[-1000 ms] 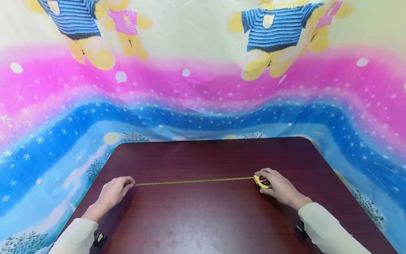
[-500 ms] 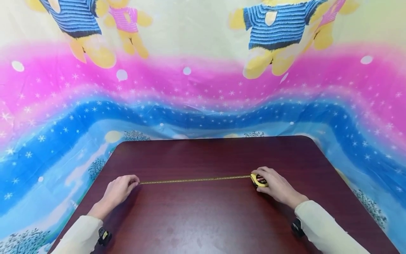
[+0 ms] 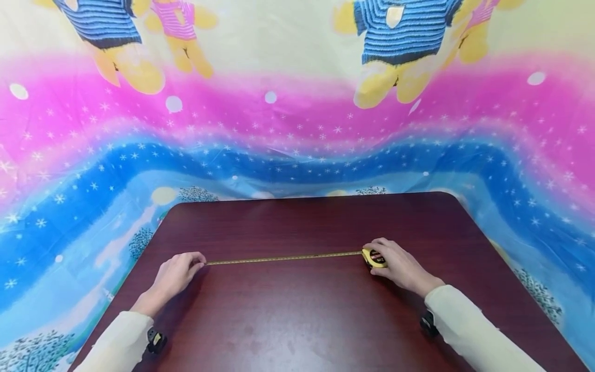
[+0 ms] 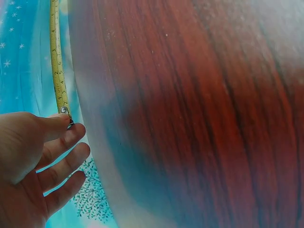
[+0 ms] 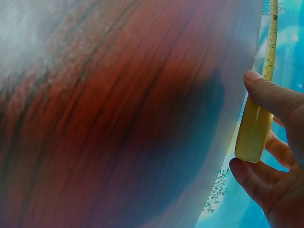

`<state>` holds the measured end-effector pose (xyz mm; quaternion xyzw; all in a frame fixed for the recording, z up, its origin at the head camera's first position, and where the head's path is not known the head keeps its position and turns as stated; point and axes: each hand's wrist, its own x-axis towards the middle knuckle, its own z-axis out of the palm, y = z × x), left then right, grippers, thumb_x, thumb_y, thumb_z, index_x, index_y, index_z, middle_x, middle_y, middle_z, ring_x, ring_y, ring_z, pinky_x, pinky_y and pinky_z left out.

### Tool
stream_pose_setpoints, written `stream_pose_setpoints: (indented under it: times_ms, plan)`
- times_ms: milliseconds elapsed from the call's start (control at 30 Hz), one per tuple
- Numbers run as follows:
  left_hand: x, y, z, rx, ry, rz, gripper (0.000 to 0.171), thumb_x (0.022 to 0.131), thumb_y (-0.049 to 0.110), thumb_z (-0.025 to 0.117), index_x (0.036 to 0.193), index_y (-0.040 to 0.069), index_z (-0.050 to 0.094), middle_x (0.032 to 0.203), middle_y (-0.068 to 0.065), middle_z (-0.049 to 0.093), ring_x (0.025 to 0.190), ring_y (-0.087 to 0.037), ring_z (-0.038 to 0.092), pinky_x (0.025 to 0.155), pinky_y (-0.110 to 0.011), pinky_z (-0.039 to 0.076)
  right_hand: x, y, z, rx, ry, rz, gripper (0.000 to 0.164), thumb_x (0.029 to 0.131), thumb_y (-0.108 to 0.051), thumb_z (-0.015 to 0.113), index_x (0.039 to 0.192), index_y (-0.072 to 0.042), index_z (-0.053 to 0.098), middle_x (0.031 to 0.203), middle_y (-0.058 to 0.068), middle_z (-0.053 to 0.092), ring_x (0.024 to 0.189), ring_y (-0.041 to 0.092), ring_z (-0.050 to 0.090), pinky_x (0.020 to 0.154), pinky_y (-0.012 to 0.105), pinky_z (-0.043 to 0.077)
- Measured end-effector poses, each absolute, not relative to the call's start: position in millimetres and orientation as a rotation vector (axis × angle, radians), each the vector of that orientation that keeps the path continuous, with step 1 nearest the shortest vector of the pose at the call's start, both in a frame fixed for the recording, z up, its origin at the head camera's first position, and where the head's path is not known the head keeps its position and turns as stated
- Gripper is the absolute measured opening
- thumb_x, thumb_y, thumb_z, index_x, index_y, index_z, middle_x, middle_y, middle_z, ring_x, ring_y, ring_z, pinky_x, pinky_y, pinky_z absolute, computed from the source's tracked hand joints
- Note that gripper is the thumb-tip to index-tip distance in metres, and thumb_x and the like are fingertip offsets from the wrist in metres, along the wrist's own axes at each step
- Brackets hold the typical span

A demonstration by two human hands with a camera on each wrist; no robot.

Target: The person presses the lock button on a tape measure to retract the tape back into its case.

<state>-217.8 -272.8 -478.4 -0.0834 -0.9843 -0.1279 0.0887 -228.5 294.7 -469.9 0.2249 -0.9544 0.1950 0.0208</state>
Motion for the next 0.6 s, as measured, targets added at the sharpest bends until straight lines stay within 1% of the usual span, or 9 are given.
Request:
stream_pose_setpoints:
  times_ms: [333,600]
  plan:
    - [-217.5,-267.0,-479.6,-0.257,-2.937,-0.387,0.006,0.095,0.015,0.07,0.095,0.018,0.075,0.094,-0.001,0.077,0.077,-0.018,0.069,0.068,-0.045,0.054,-227.4,288.1,-471.7,0.703,-2.967,0.591,0.058,0.085,-0.023,0.083,0.137,-0.014,0.06,0.135,0.013,0.058,0.12,0.031,0.056,0.097,0.054,0.051]
    - [-219.0,-264.9,-480.9,-0.276,-2.927,-0.401,0.006,0.094,0.014,0.07,0.095,0.018,0.075,0.094,0.0,0.077,0.077,-0.017,0.068,0.068,-0.044,0.054,-225.1,286.9,-472.0,0.695,-2.975,0.596,0.059,0.085,-0.023,0.082,0.139,-0.015,0.058,0.138,0.012,0.057,0.122,0.031,0.055,0.099,0.056,0.051]
